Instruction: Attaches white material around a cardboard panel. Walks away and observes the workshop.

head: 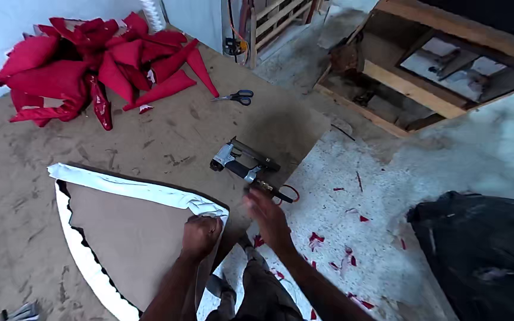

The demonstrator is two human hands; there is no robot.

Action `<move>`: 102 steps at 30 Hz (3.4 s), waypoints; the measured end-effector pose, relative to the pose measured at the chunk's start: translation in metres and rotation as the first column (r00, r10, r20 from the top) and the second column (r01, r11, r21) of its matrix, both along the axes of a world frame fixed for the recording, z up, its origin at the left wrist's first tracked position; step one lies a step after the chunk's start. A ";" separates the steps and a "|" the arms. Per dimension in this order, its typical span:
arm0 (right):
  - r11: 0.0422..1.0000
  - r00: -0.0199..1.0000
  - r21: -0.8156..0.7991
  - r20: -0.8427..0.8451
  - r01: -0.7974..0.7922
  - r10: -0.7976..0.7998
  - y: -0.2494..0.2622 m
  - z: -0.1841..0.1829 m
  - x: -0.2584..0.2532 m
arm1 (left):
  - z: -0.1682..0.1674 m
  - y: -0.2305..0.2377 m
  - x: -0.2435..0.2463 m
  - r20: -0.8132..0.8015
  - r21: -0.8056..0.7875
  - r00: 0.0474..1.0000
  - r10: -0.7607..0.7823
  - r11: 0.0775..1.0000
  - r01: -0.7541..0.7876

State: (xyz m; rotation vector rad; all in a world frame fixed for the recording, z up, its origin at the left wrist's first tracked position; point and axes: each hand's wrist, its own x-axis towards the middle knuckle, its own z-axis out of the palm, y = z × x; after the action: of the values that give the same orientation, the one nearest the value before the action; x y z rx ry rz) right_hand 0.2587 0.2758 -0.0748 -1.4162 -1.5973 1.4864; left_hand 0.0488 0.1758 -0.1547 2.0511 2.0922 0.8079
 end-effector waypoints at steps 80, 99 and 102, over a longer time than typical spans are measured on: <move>0.800 0.019 -0.588 -0.804 0.122 -0.594 -0.259 -0.141 -0.070 | 0.007 -0.164 0.026 0.360 -0.088 0.743 -0.564 0.773 0.629; 0.841 0.647 0.352 0.762 -0.412 -0.002 0.132 -0.047 -0.016 | -0.009 -0.172 0.008 0.284 0.150 0.788 -0.545 0.838 0.525; 0.877 0.554 0.266 0.833 -0.400 0.000 0.122 -0.046 -0.010 | -0.012 -0.173 0.009 0.240 0.156 0.840 -0.487 0.873 0.462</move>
State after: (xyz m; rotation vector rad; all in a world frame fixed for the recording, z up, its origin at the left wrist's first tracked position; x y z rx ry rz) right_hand 0.2487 0.3981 -0.1205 -1.7891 -2.5311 0.4134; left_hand 0.0577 0.0031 -0.1664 2.2125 1.3364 1.0347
